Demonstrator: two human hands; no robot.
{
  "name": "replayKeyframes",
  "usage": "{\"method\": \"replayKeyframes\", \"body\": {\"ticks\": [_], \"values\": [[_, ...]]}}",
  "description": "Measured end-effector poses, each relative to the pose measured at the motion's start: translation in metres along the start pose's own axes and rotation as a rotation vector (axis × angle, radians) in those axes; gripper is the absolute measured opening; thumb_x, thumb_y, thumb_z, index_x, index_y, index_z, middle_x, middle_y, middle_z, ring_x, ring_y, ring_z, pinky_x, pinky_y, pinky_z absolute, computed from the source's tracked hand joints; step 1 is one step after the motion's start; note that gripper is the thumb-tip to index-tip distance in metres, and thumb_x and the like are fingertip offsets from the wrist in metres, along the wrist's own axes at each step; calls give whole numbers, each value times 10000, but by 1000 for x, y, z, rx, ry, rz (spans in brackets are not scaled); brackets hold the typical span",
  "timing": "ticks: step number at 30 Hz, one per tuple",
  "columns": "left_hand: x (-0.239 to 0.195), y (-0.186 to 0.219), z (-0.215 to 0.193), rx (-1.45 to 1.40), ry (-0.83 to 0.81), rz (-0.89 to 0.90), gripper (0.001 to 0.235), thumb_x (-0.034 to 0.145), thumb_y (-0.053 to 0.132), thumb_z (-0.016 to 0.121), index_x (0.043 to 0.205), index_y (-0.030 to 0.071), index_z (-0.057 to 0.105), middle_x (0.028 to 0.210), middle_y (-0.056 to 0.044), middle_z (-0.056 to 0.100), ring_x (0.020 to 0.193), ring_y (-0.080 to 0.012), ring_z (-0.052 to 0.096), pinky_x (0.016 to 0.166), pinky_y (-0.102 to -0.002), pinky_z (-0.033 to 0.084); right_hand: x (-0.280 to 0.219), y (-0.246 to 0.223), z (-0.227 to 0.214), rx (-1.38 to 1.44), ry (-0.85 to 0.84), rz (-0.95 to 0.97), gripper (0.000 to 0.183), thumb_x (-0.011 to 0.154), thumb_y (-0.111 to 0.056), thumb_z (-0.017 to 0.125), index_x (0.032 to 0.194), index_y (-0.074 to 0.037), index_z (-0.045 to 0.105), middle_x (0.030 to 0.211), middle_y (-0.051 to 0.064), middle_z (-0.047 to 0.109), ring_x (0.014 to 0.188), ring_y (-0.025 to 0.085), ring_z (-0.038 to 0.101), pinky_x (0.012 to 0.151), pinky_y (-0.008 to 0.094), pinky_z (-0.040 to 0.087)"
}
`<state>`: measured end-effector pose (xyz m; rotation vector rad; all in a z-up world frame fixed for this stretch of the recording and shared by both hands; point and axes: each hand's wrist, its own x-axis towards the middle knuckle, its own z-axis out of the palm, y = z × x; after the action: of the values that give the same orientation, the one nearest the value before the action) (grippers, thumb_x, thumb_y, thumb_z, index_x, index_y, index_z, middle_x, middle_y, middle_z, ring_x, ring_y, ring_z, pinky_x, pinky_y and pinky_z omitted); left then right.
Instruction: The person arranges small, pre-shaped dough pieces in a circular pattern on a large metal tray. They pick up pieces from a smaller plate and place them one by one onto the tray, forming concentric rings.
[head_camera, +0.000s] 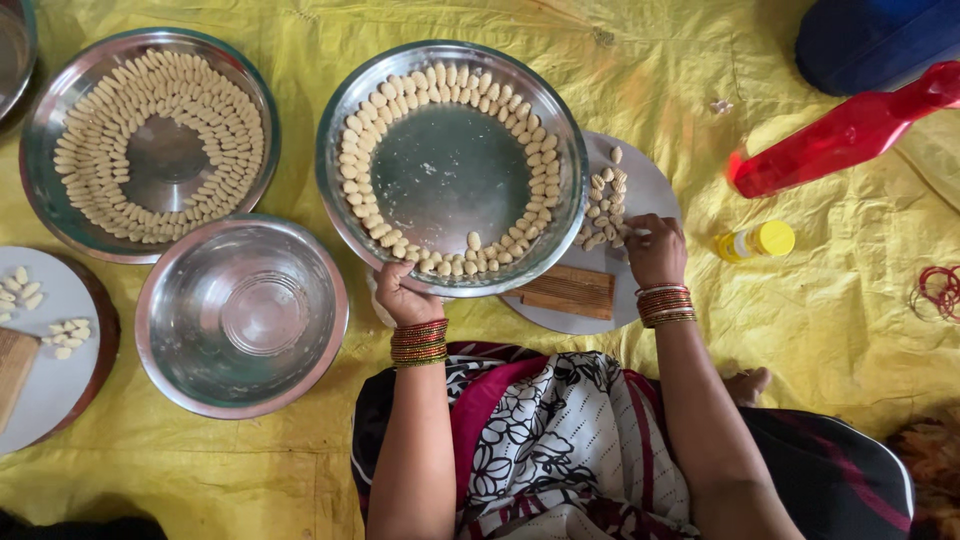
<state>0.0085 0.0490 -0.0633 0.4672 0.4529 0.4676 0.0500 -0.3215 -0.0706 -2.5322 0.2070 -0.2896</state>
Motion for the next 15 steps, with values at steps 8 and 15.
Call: {"method": "replayKeyframes", "body": {"ticks": [8, 15], "values": [[-12, -6, 10, 132, -96, -36, 619, 665, 138, 613, 1263, 2, 536, 1152, -94, 566, 1117, -248, 588, 1006, -423, 536, 3, -27, -24, 81, 12, 124, 135, 875, -108, 791, 995, -70, 742, 895, 86, 764, 801, 176, 738, 743, 321, 580], [-25, -22, 10, 167, -123, -149, 660, 701, 112, 592, 1350, 32, 508, 1137, -76, 560, 1052, -211, 580, 947, -382, 540, 6, -67, -70, 678, -132, 67, 199, 963, 41, 663, 1127, -40, 741, 963, 98, 750, 865, 123, 712, 848, 270, 613]]}}
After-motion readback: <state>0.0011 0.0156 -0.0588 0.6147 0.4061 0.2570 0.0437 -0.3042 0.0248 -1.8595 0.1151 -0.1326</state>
